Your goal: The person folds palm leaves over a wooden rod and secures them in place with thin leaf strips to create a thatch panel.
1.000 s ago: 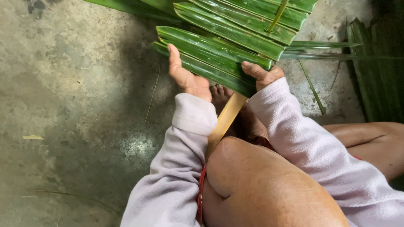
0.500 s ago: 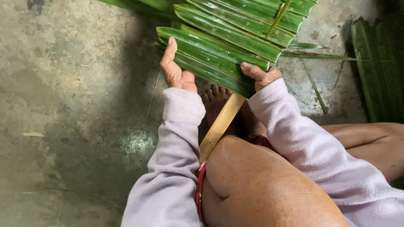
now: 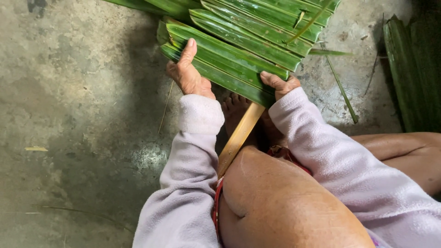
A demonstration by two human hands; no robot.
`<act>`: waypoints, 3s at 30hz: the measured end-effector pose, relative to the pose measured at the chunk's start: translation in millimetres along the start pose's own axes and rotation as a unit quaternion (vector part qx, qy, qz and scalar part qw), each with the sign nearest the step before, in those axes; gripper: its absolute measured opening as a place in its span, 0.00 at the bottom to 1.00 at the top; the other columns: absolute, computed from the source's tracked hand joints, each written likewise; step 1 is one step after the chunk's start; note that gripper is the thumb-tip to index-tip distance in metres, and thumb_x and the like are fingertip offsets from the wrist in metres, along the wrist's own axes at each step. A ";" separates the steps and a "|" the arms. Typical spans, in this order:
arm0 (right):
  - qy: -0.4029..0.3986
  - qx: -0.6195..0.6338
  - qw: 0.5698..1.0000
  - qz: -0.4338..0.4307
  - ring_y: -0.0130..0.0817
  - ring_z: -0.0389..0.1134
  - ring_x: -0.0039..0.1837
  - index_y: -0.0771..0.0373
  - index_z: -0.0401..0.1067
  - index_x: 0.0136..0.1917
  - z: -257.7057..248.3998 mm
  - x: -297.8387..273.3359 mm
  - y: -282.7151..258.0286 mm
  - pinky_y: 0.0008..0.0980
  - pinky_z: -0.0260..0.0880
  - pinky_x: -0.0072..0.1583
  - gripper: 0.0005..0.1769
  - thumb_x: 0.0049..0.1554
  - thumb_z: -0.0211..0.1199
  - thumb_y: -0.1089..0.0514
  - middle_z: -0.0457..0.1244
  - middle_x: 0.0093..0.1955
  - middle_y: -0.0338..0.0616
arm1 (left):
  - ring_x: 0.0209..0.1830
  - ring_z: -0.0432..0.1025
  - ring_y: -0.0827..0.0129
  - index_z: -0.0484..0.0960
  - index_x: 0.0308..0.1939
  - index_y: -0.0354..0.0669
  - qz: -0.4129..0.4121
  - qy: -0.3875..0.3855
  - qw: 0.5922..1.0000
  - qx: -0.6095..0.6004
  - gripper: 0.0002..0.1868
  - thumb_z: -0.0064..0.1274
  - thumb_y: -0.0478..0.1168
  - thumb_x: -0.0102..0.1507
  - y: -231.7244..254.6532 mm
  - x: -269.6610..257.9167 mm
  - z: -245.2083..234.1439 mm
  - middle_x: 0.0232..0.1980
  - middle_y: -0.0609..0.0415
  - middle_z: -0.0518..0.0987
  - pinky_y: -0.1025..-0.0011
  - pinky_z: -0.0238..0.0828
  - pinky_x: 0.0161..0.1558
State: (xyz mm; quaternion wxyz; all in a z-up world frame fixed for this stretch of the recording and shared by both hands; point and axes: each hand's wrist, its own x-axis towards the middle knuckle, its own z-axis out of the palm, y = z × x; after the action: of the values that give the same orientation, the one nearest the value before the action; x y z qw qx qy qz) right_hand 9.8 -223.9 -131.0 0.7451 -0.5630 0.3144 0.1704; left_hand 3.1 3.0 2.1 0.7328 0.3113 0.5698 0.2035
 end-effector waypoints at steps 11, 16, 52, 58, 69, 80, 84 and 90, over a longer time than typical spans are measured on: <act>0.001 -0.004 1.000 -0.008 0.32 0.75 0.44 0.68 0.49 0.61 -0.8 9.6 18.8 0.31 0.76 0.52 0.47 0.41 0.79 0.61 0.71 0.44 0.48 | 0.73 0.62 0.45 0.43 0.77 0.31 0.078 -0.009 0.997 -0.010 0.74 0.68 0.47 0.33 -34.3 33.1 -11.3 0.79 0.33 0.55 0.43 0.51 0.74; 0.063 -0.075 0.995 -0.003 0.37 0.74 0.43 0.67 0.72 0.52 8.6 -11.5 10.2 0.39 0.81 0.45 0.35 0.32 0.82 0.57 0.71 0.44 0.44 | 0.62 0.68 0.49 0.53 0.74 0.35 -0.003 0.046 0.998 -0.036 0.64 0.67 0.40 0.35 -71.9 66.6 -16.3 0.71 0.36 0.64 0.45 0.74 0.55; 0.071 -0.073 0.994 0.041 0.56 0.75 0.42 0.72 0.76 0.48 8.7 -9.2 12.0 0.62 0.79 0.42 0.26 0.38 0.84 0.62 0.69 0.40 0.59 | 0.53 0.77 0.43 0.71 0.58 0.34 0.023 0.005 0.997 -0.080 0.36 0.73 0.26 0.50 -114.2 128.5 -67.7 0.55 0.35 0.77 0.50 0.83 0.47; 0.073 -0.107 0.990 0.048 0.59 0.74 0.42 0.74 0.76 0.48 5.6 0.2 10.6 0.66 0.75 0.40 0.31 0.36 0.87 0.58 0.68 0.39 0.62 | 0.50 0.79 0.44 0.76 0.54 0.37 0.010 0.050 0.995 -0.083 0.32 0.75 0.30 0.48 -116.3 115.5 -72.5 0.50 0.36 0.79 0.48 0.86 0.43; 0.063 -0.008 0.998 0.003 0.33 0.73 0.55 0.77 0.75 0.54 27.3 1.2 -32.7 0.36 0.80 0.57 0.27 0.47 0.78 0.56 0.73 0.44 0.64 | 0.58 0.74 0.39 0.75 0.55 0.31 0.030 0.041 0.993 -0.107 0.36 0.75 0.30 0.45 -113.3 105.9 -33.7 0.54 0.30 0.77 0.46 0.81 0.50; 0.004 -0.152 0.971 -0.184 0.39 0.66 0.67 0.67 0.61 0.70 -7.7 49.1 5.6 0.38 0.69 0.68 0.55 0.42 0.80 0.34 0.64 0.67 0.48 | 0.81 0.51 0.45 0.42 0.80 0.38 -0.019 0.037 0.999 -0.006 0.70 0.65 0.38 0.38 -62.3 54.0 23.3 0.82 0.42 0.54 0.36 0.46 0.75; -0.001 -0.137 0.974 -0.179 0.37 0.71 0.64 0.64 0.68 0.66 -6.0 48.1 -2.4 0.37 0.73 0.66 0.48 0.42 0.78 0.34 0.69 0.62 0.44 | 0.82 0.48 0.45 0.35 0.81 0.41 -0.014 0.016 1.000 0.005 0.73 0.65 0.42 0.39 -65.6 48.7 23.1 0.83 0.40 0.50 0.37 0.43 0.76; 0.037 -0.083 0.992 -0.088 0.42 0.65 0.75 0.73 0.33 0.81 -3.9 49.0 -3.4 0.40 0.68 0.72 0.84 0.33 0.80 0.31 0.61 0.75 0.57 | 0.81 0.49 0.42 0.35 0.80 0.35 0.036 -0.029 0.999 0.020 0.73 0.66 0.46 0.39 -72.5 72.7 35.9 0.81 0.33 0.53 0.39 0.43 0.76</act>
State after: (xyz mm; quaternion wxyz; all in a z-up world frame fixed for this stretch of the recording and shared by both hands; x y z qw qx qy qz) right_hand 47.3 -233.5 -161.5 0.6954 -0.6545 0.2761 0.1090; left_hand 53.0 -10.0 -93.6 0.7349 0.3521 0.5404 0.2095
